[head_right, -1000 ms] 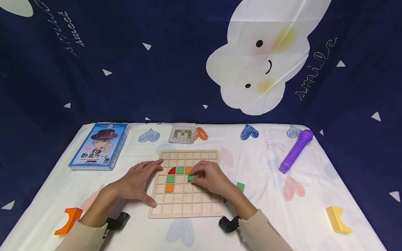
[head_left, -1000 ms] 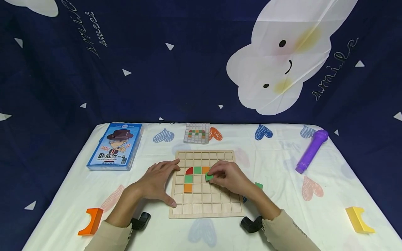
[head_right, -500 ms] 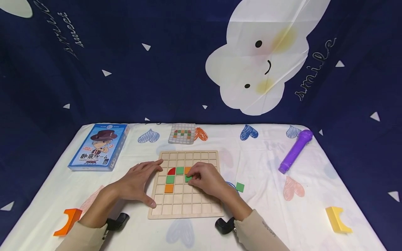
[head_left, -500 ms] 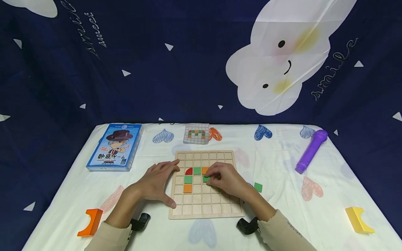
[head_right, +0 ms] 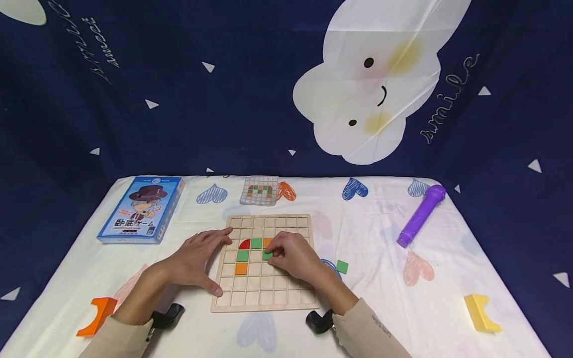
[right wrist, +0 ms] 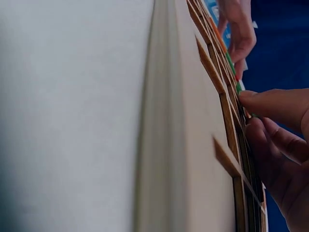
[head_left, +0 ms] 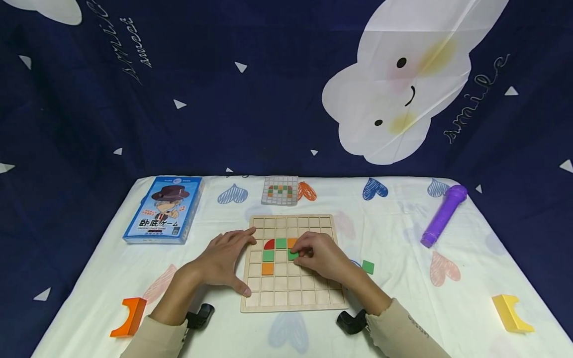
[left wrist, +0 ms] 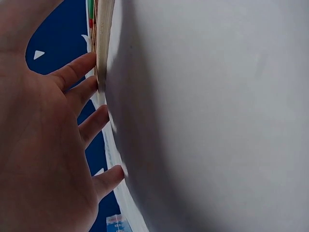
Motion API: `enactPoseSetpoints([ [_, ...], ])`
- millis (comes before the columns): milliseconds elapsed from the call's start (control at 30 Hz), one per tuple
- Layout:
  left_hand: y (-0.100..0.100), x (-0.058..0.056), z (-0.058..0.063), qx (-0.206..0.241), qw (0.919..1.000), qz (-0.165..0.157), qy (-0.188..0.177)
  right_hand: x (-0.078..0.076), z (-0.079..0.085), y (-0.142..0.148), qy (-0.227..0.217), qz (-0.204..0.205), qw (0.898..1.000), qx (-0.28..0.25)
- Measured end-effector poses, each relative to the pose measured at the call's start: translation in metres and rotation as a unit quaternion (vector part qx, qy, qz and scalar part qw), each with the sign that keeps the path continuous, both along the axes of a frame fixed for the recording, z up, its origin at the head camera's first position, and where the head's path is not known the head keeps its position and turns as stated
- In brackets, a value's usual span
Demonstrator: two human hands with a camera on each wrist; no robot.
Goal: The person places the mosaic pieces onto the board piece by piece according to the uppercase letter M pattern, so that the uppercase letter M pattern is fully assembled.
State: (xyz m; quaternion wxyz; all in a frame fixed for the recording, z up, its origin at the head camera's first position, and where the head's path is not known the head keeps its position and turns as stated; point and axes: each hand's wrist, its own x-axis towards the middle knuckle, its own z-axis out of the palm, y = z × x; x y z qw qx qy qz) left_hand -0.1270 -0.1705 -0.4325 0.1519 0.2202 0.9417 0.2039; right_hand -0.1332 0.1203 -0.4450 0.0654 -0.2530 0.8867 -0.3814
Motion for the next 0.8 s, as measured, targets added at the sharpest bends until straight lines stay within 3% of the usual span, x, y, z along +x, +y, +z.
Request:
enactPoseSetpoints([
  [500,0.0001,0.0001,0.0016,-0.002,1.0,0.0,-0.001,0.0003,0.0003,0.0003,-0.009,0.0,1.0,0.005],
  [800,0.0001,-0.0006,0.0002,-0.003,1.0,-0.006,0.003,-0.0037,0.0057,0.0098,-0.015,0.027,0.999,-0.028],
])
